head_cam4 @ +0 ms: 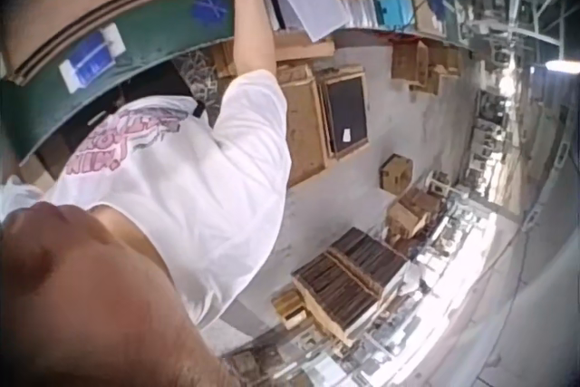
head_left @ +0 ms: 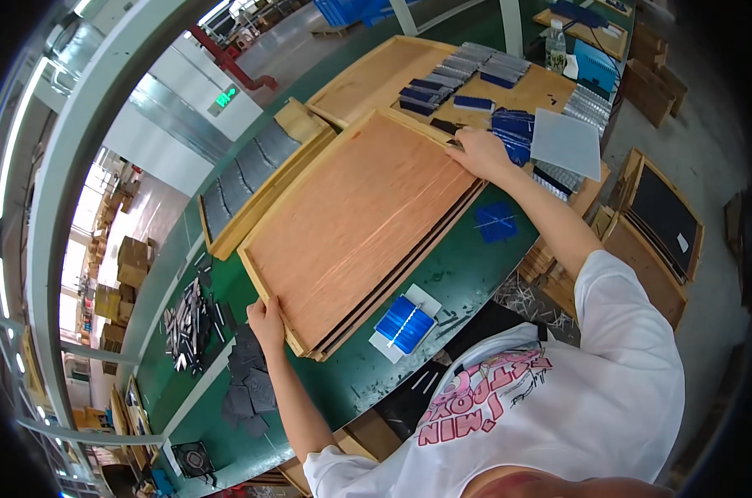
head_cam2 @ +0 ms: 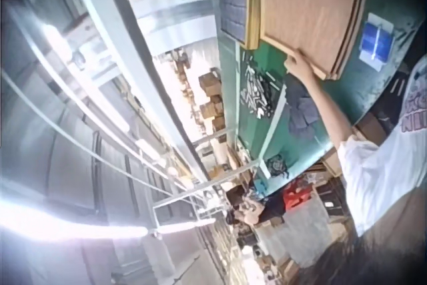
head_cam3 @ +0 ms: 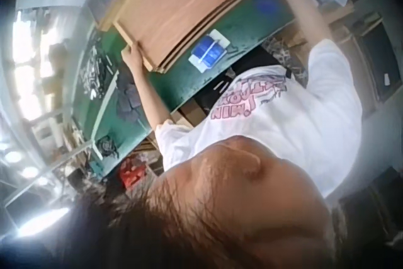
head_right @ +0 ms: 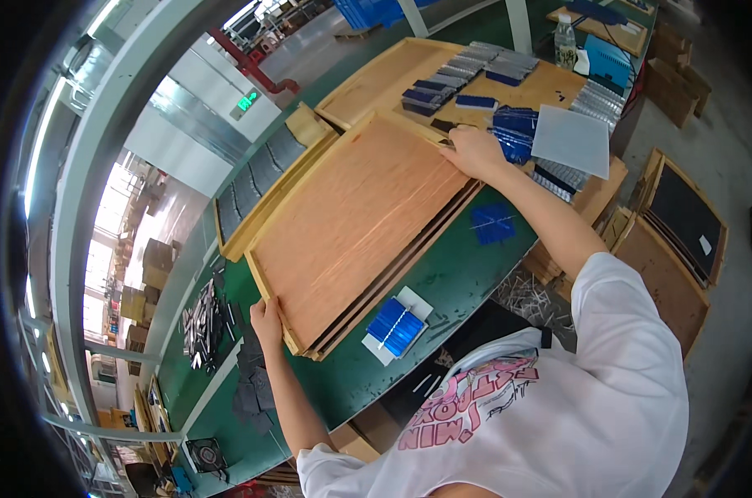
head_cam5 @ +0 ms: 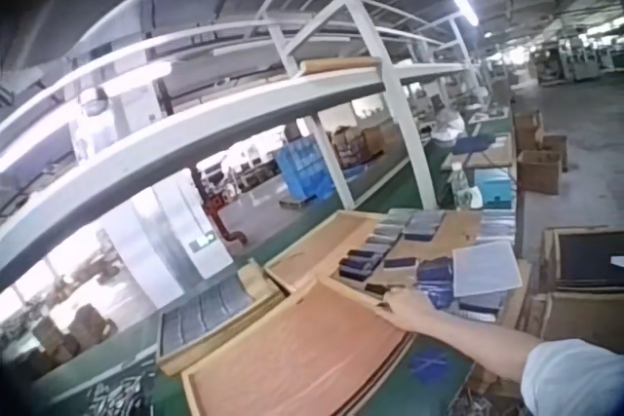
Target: The recorder is assembling small blue solar cell components into black plastic frames at a factory workstation on a conveyor belt.
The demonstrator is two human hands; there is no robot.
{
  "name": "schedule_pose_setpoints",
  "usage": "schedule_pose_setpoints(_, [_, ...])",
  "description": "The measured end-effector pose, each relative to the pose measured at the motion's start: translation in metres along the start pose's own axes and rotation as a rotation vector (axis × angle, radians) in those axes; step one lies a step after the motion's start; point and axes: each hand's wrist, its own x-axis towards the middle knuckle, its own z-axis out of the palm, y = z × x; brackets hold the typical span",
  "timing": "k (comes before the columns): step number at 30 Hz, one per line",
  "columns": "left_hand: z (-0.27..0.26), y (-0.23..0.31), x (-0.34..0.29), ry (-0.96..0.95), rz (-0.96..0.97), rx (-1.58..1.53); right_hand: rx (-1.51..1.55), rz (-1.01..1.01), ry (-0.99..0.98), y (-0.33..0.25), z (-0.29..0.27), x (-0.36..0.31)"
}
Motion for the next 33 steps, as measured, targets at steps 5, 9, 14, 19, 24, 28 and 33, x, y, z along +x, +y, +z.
schedule_pose_setpoints(5, [0.006, 0.007, -0.003, 0.037, 0.035, 0.125, 0.037, 0.011, -0.03, 0.009, 0.002, -0.002])
schedule_pose_setpoints(9, [0.002, 0.004, -0.011, 0.056, 0.02, 0.134, 0.13, 0.012, -0.016, 0.007, -0.008, -0.009])
schedule_pose_setpoints(14, [-0.01, 0.061, -0.054, 0.185, 0.174, -0.161, 0.306, -0.11, 0.045, 0.022, -0.037, -0.073])
schedule_pose_setpoints(19, [0.031, 0.176, -0.173, -0.618, 0.116, -0.879, 0.31, -0.121, 0.128, 0.039, -0.031, -0.115])
schedule_pose_setpoints(24, [0.132, 0.21, -0.237, -1.257, -0.316, -1.232, 0.269, -0.14, -0.043, 0.041, -0.011, -0.131])
schedule_pose_setpoints(28, [0.205, 0.224, -0.261, -1.137, -0.708, -1.543, 0.237, -0.122, -0.157, 0.028, -0.021, -0.143])
schedule_pose_setpoints(33, [0.231, 0.241, -0.265, -0.999, -0.775, -1.629, 0.28, -0.134, -0.177, 0.024, -0.033, -0.166])
